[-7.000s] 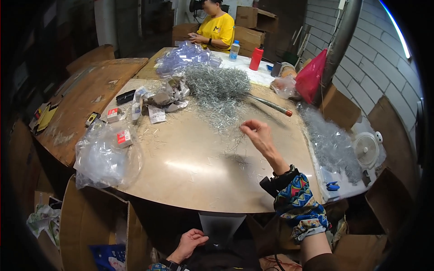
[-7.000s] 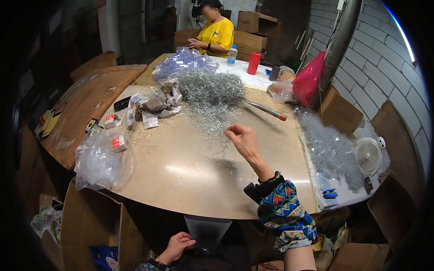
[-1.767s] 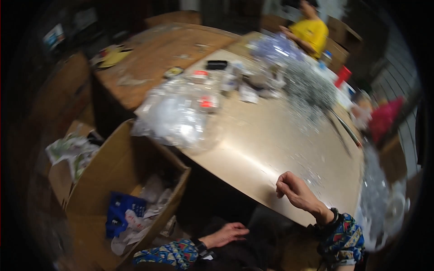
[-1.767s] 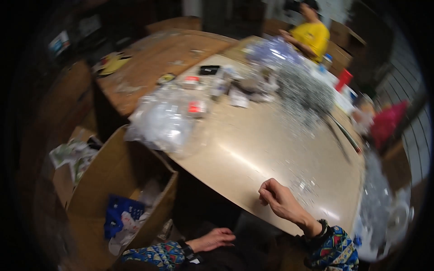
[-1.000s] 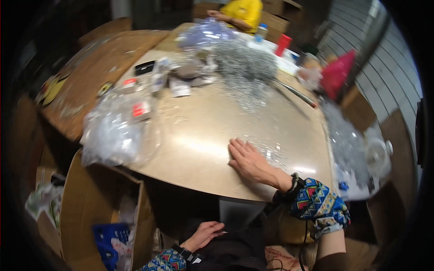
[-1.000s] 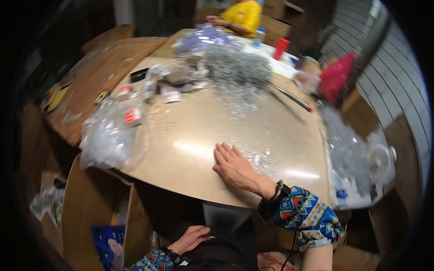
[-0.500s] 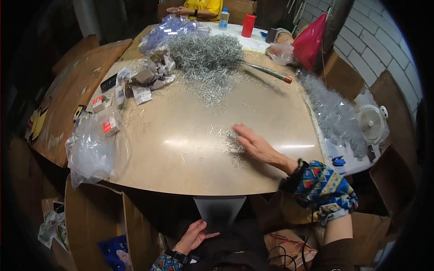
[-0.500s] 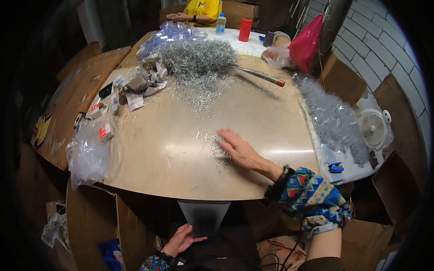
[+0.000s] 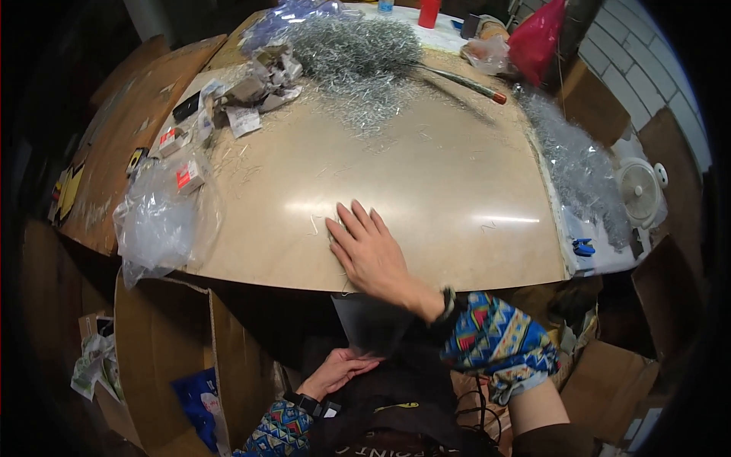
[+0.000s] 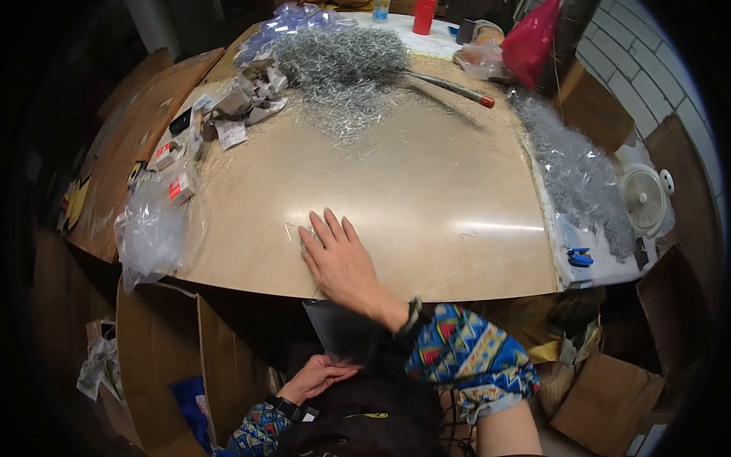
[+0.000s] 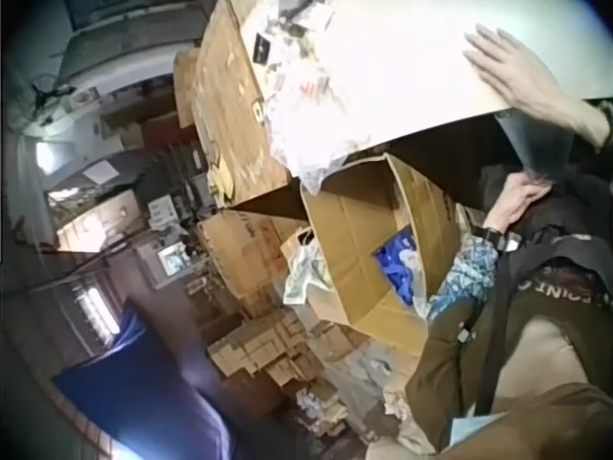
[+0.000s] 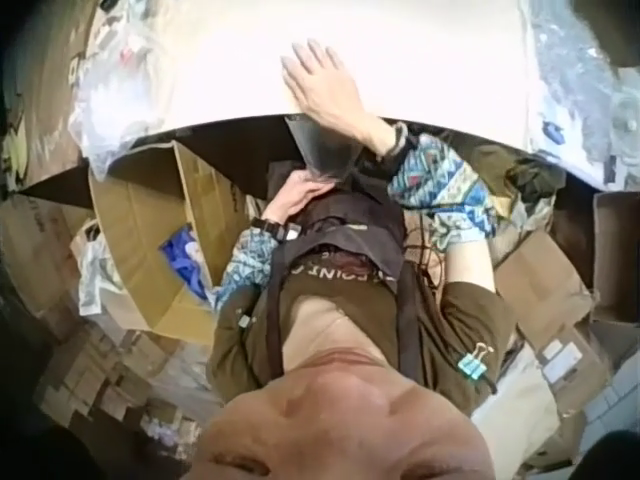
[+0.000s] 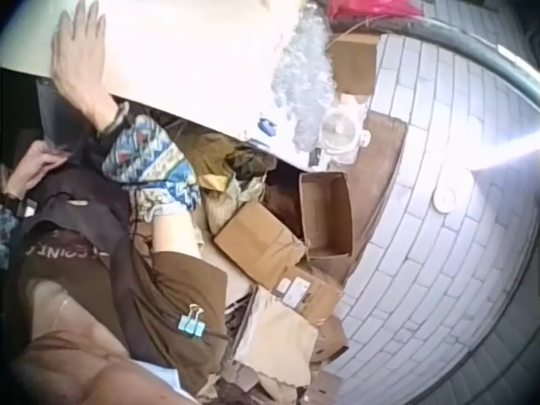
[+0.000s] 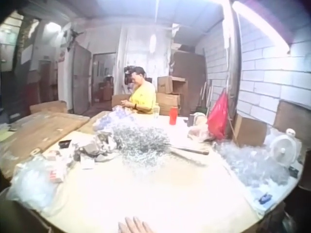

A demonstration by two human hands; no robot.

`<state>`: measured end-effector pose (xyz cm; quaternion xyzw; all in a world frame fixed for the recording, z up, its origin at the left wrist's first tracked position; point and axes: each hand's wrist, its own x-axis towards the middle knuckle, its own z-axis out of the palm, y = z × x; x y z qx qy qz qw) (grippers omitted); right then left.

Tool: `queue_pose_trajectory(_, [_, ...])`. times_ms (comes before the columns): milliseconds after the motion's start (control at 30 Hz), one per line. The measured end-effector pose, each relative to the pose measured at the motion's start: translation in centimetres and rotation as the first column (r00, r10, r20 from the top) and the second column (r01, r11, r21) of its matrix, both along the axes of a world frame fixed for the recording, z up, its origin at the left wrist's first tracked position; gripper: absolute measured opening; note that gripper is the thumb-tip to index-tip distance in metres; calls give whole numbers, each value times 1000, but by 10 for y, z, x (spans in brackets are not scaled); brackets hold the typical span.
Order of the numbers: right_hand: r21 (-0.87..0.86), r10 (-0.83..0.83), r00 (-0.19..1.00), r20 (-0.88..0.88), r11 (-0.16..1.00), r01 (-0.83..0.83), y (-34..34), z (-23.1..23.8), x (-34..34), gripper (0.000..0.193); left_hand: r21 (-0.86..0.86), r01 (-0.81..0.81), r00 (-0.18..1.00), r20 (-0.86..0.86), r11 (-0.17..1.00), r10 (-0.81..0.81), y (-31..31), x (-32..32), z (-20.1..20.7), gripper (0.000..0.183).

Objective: Packaging small metal pins and decorative metallic tinsel into plastic bags at a workbench.

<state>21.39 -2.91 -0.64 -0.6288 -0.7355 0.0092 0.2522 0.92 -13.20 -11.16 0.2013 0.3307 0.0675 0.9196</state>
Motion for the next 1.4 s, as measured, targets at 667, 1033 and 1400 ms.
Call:
queue_pose_trajectory(667, [-417,414,891,-185,788,-453,-140,-3,-7,38,72,105,986,123,992,-114,-2,-10,-8,37])
queue_pose_trajectory(1033, [-289,-102,841,-532,955,-67,-138,21,6,21,-19,163,978,136,987,-159,12,-3,-10,56])
queue_pose_trajectory(1400, [-556,-20,790,-613,720,-414,-154,25,30,48,65,312,918,235,948,-318,14,-25,6,62])
